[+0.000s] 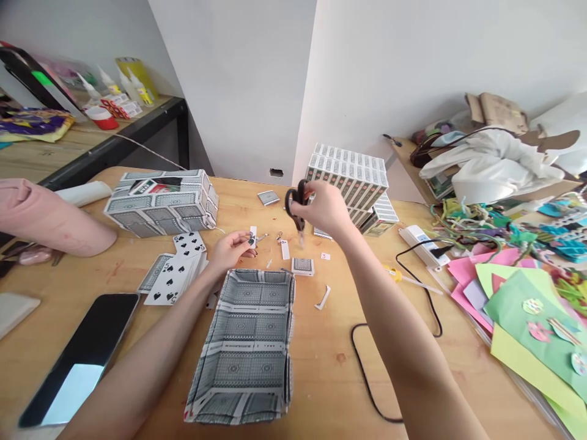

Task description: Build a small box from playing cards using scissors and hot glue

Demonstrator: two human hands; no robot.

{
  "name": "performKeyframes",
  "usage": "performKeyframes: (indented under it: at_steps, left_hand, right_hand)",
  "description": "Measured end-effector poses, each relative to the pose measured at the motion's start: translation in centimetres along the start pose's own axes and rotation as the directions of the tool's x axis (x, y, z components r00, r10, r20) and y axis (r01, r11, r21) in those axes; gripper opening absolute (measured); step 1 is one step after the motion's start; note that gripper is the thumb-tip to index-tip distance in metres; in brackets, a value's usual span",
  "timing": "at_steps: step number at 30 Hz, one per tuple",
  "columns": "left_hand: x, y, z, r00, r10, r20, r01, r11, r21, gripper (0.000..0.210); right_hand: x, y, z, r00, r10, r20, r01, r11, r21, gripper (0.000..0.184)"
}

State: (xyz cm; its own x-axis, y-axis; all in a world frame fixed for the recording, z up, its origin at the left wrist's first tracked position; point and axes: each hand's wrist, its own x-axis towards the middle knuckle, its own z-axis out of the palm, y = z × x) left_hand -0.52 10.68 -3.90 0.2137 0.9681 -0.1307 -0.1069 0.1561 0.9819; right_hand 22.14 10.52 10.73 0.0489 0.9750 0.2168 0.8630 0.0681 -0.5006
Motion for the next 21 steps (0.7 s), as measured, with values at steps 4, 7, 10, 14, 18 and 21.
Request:
performKeyframes:
  at_steps: [4,7,10,14,18,21]
  left_hand:
    - [0.0,-0.2,-0.1,1.000,0.009,-0.006,-0.009,1.000,-0.014,0.029]
    - [0.0,-0.3,-0.2,1.000,0.008,-0.013,-0.008,1.000,-0.018,0.029]
    - [0.1,-0.2,-0.2,1.000,0.003,-0.019,-0.003,1.000,-0.016,0.030]
    - [0.1,-0.1,-0.1,1.000,0.005,-0.026,-0.005,1.000,-0.016,0.031]
    - [0.1,0.0,-0.1,1.000,0.014,-0.026,-0.014,1.000,-0.004,0.032]
    - [0.0,0.1,-0.1,1.000,0.015,-0.024,-0.015,1.000,0.012,0.032]
  right_hand:
    - [-1.2,0.0,-1.3,0.998,-0.006,-0.059,0.040,0.801,0.598,0.035]
    - [-2.4,0.0,-0.3,0.998,-0.019,-0.055,0.054,0.642,0.764,0.039]
    - [-3.2,0.0,1.4,0.996,0.006,-0.084,0.062,0.631,0.773,0.038]
    - [-3.6,0.2,2.8,0.998,0.054,-0.024,-0.017,0.655,0.755,0.040]
    - [-3.6,0.5,2.1,0.992,0.047,0.114,-0.119,0.601,0.790,0.046]
    - [-3.9,0.9,0.5,0.967,0.050,0.250,-0.240,0.510,0.826,0.048]
